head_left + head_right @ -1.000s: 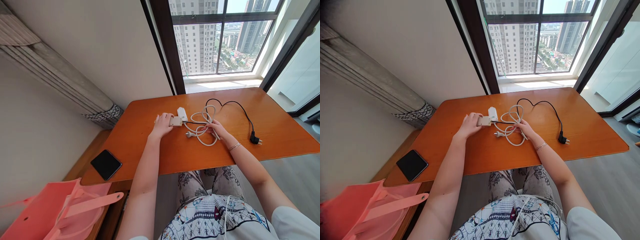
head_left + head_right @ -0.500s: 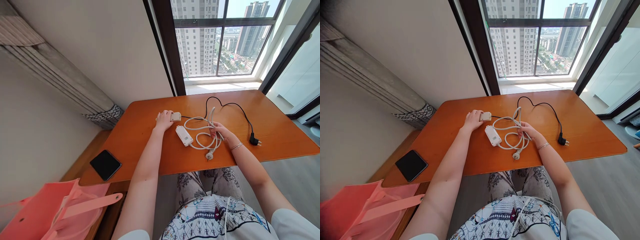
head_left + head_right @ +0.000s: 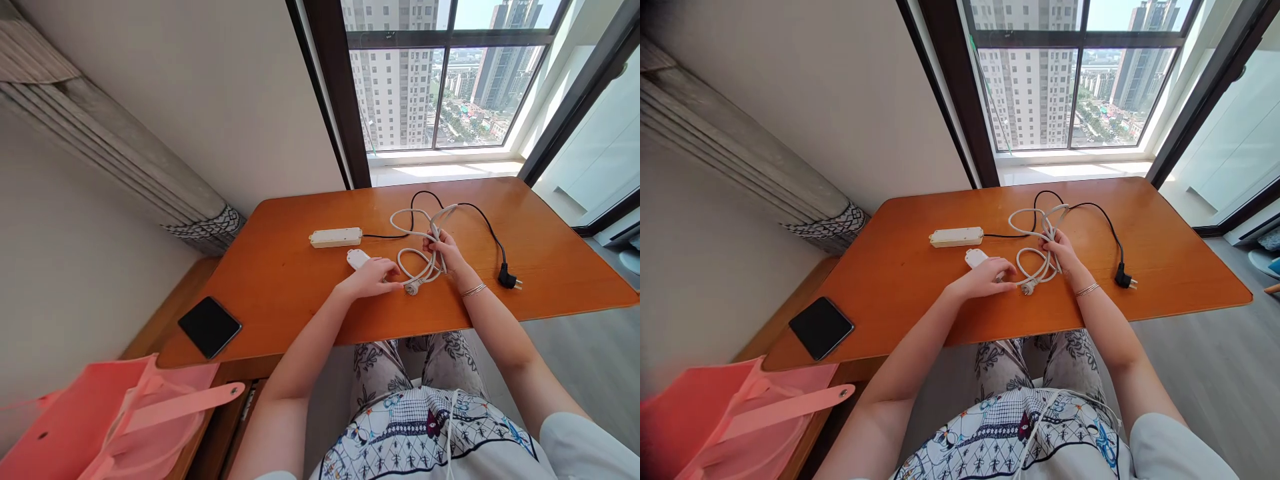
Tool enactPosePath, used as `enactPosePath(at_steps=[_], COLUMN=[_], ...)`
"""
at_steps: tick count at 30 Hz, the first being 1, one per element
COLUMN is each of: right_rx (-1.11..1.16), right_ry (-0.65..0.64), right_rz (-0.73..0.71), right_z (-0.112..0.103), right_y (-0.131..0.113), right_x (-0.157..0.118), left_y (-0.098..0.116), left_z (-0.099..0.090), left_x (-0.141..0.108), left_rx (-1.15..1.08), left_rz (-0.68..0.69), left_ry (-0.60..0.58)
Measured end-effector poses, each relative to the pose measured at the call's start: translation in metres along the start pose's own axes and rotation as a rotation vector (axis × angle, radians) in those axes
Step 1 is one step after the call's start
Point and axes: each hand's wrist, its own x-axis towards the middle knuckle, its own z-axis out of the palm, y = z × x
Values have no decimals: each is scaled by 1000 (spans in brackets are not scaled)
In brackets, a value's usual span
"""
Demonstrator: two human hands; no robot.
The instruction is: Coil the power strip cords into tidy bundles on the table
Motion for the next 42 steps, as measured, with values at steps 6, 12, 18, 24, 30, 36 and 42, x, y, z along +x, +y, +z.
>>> enactPosePath(at_steps=[6, 12, 18, 24, 30, 36, 42], right_rx=[-158, -585, -744, -252, 318, 379, 390], right_ry=[78, 41, 319, 676, 1062, 1178, 977], right_rz=[-108, 37, -147, -287, -439, -434, -346], right_z=[-15, -33, -53, -69, -111, -142, -123], right_y=[-6, -13, -26, -62, -133, -167, -169], right_x=[4, -2, -7, -9, -25, -44, -55], left_y=[6, -3, -12, -22, -44, -59, -50], left_z=[7, -38, -64, -74, -78, -71, -59], left_x=[-7, -22, -38, -49, -62, -64, -53], left_rx=[189, 469, 535, 579, 683, 731, 731], left_rz=[-40, -285, -465, -519, -603, -591, -499], left_ry=[117, 273, 374, 401, 356, 245, 169])
